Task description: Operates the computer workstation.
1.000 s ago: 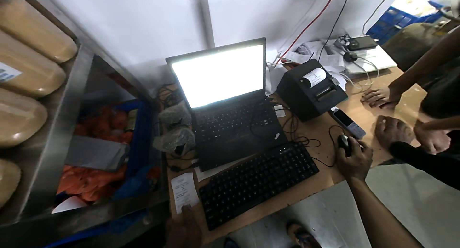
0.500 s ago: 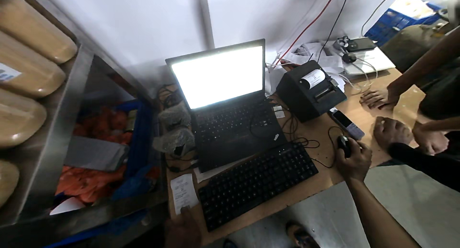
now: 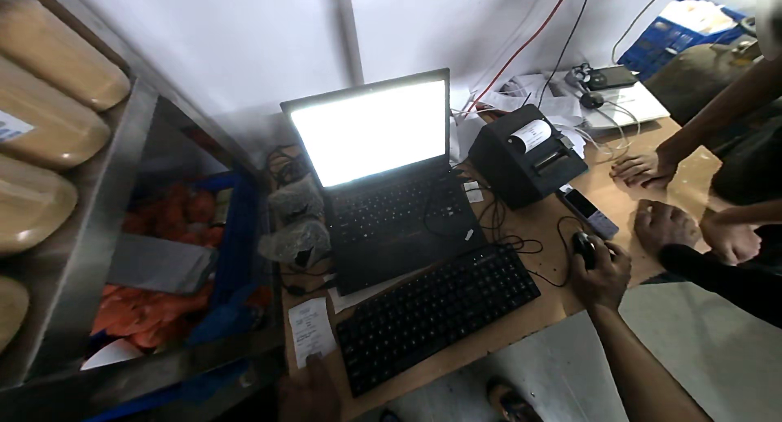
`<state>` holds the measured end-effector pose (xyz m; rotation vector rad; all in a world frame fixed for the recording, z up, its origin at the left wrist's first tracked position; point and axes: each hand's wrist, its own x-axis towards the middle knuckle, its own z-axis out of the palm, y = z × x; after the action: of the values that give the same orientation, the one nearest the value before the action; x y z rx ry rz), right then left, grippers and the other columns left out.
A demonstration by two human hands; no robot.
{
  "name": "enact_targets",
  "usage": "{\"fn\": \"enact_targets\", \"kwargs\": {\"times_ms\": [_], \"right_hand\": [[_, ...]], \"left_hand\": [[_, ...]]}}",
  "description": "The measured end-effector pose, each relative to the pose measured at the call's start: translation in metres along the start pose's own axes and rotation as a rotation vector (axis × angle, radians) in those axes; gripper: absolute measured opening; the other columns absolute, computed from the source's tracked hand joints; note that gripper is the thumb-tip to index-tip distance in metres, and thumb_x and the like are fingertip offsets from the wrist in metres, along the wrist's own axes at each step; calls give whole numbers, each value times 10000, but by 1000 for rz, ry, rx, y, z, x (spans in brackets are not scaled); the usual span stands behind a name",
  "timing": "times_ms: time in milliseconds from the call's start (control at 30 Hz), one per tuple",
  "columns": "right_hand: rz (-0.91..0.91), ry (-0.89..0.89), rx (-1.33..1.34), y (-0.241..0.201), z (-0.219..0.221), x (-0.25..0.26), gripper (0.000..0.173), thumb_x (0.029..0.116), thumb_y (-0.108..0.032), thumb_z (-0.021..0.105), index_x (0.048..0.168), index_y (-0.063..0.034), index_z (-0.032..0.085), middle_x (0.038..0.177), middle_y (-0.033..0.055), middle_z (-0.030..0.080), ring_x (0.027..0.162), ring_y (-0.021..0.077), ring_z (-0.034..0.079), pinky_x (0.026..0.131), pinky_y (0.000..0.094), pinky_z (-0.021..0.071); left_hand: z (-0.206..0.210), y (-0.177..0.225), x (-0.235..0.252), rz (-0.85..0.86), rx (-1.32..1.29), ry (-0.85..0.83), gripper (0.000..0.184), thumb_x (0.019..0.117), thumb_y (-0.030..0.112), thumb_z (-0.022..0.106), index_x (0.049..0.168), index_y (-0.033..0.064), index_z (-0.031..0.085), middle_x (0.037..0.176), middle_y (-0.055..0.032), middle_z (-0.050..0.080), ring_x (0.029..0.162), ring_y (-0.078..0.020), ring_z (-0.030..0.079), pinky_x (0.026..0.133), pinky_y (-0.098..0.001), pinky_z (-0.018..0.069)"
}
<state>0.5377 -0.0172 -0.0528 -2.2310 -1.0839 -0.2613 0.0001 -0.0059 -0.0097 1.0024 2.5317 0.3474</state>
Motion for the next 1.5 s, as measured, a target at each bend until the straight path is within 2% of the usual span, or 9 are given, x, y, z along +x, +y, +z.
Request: {"fn": "enact_targets", "kwargs": {"times_ms": [167,467,600,700,900,1233,1300,1433,1500], "right_hand": [[11,8,-10,-1,0,0,515,899,-216,608,1376,-21,612,1402,337,512,1275,561,497,1002,716,399],[-18,21,-2,-4,-1,0,503,902,-239,588,1348,-12,630,1379,344,525,1266,563,504,1002,714,401],[-10,12,-8,-1,0,1,493,911,-228,590,1352,-12,628,1394,336,519,1281,556,497,1021,703,399],[-10,17,-16,0,2,1,481,918,-247,585,1342,-26,640,1399,336,515,1287,544,498,1028,699,396],[-13,11,-18,2,2,1,469,920,-256,582,1322,-25,655,1403,341,511,1286,555,495,1024,700,402],[0,26,-19,1,2,1,471,927,-244,585,1338,-22,643,1392,343,517,1275,556,501,1005,712,402],[18,32,-29,2,3,0,486,927,-260,582,1350,-27,637,1394,337,519,1273,550,504,1008,710,400],[68,23,-46,-5,-1,0,451,932,-241,576,1327,-38,656,1401,332,517,1287,552,493,1010,717,391],[81,18,-46,-5,0,0,439,938,-232,582,1330,-50,658,1413,329,509,1293,549,489,1010,715,391]], "left_hand": [[0,6,0,-64,82,4,671,1059,500,452,1439,-51,505,1327,-253,647,1222,-391,645,1013,-586,506],[6,3,1,-39,82,54,684,1056,509,454,1444,-52,510,1347,-253,638,1230,-394,642,1018,-589,502],[2,5,-1,-42,73,29,684,1058,513,452,1411,-67,524,1285,-269,659,1185,-400,662,997,-590,517],[6,3,2,-69,112,53,702,1044,546,449,1425,-38,527,1278,-238,676,1173,-376,674,980,-579,528],[6,-3,4,-4,23,29,691,1050,506,480,1399,-87,531,1283,-282,653,1198,-404,649,1024,-586,500],[6,3,3,-14,113,14,680,1073,497,415,1420,-79,512,1291,-275,654,1209,-401,648,1022,-577,505],[7,1,3,9,78,20,674,1073,474,442,1419,-101,504,1316,-296,632,1230,-414,632,1042,-583,492],[14,-3,5,-4,81,60,712,1057,506,461,1474,-70,472,1384,-262,610,1275,-382,613,1073,-558,476],[12,-3,4,-3,42,46,708,1062,502,459,1460,-83,467,1356,-280,614,1251,-395,623,1056,-570,485]]}}
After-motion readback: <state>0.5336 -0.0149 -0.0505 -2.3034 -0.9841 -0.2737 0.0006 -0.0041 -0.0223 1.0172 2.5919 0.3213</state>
